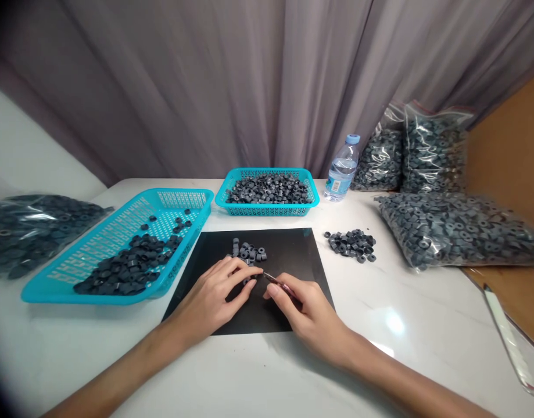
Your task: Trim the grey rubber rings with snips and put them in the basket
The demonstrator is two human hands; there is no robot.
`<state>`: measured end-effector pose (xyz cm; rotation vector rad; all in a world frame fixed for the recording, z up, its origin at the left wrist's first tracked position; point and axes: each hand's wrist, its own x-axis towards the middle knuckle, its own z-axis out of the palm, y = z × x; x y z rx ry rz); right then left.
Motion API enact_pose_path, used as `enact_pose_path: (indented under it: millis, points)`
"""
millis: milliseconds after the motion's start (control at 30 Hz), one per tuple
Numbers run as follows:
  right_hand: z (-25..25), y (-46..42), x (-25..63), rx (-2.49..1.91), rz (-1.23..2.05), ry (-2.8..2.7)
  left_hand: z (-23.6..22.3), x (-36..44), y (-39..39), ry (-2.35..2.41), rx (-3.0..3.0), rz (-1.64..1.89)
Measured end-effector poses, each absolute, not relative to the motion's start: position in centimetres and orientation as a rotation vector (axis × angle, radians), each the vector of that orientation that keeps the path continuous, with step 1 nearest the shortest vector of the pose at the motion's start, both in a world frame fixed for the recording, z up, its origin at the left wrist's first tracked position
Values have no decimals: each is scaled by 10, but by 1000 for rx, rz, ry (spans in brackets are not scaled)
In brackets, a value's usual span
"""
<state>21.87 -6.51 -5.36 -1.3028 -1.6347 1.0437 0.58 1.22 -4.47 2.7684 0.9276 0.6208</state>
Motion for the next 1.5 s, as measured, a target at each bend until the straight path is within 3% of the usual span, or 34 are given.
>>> enact_pose_path:
  millis: [433,600,1267,1500]
  points:
    - [-53,-65,220,-1303,1042,-1625,-40,5,-6,719,2510,1045]
    - [-53,-66,219,-1327,1020,-1620,-31,7,-10,868,2258,1261]
    - [-52,-68,217,-1346,986,-1616,-26,7,-20,971,1983,1202]
    - [-53,-67,218,-1365,982,-1630,-13,10,-17,1012,1500,997]
